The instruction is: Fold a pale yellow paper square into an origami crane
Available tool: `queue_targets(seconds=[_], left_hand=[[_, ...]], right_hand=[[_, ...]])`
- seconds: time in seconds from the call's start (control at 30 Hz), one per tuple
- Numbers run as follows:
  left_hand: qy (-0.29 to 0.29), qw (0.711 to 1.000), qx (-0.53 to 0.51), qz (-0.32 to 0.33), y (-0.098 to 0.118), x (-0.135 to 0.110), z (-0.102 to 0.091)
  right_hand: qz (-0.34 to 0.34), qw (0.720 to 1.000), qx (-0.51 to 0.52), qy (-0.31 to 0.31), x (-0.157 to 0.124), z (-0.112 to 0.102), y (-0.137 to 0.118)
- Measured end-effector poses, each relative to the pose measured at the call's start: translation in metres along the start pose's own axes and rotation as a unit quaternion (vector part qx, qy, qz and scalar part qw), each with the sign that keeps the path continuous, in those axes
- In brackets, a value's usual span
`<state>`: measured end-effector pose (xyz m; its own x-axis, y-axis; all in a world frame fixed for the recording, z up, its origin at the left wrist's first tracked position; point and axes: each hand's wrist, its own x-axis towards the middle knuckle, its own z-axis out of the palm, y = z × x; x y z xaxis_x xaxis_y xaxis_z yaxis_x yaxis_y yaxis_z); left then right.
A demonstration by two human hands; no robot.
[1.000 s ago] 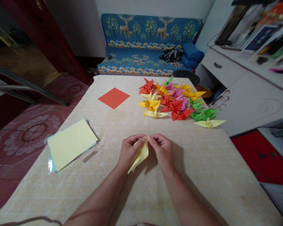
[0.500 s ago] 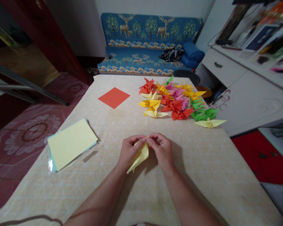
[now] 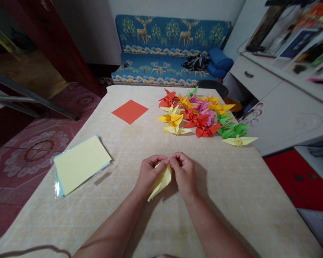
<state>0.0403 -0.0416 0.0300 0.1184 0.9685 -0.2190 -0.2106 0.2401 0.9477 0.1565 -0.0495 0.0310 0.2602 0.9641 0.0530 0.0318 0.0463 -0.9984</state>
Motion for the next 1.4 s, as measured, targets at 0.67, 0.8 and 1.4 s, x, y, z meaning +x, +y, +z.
queue_targets(seconds=[0.67, 0.8, 1.4], left_hand=[[0.076, 0.993, -0.037, 0.083, -0.002, 0.009, -0.006], [0.071, 0.992, -0.057, 0.087, -0.003, 0.009, -0.006], [0.034, 0.998, -0.013, 0.054, 0.003, 0.005, -0.005]], right_hand=[[-0.002, 0.999, -0.04, 0.002, 0.002, -0.002, 0.006], [-0.011, 0.997, -0.071, 0.004, 0.003, -0.001, 0.011], [-0.11, 0.986, -0.127, 0.011, 0.002, 0.0, 0.007]])
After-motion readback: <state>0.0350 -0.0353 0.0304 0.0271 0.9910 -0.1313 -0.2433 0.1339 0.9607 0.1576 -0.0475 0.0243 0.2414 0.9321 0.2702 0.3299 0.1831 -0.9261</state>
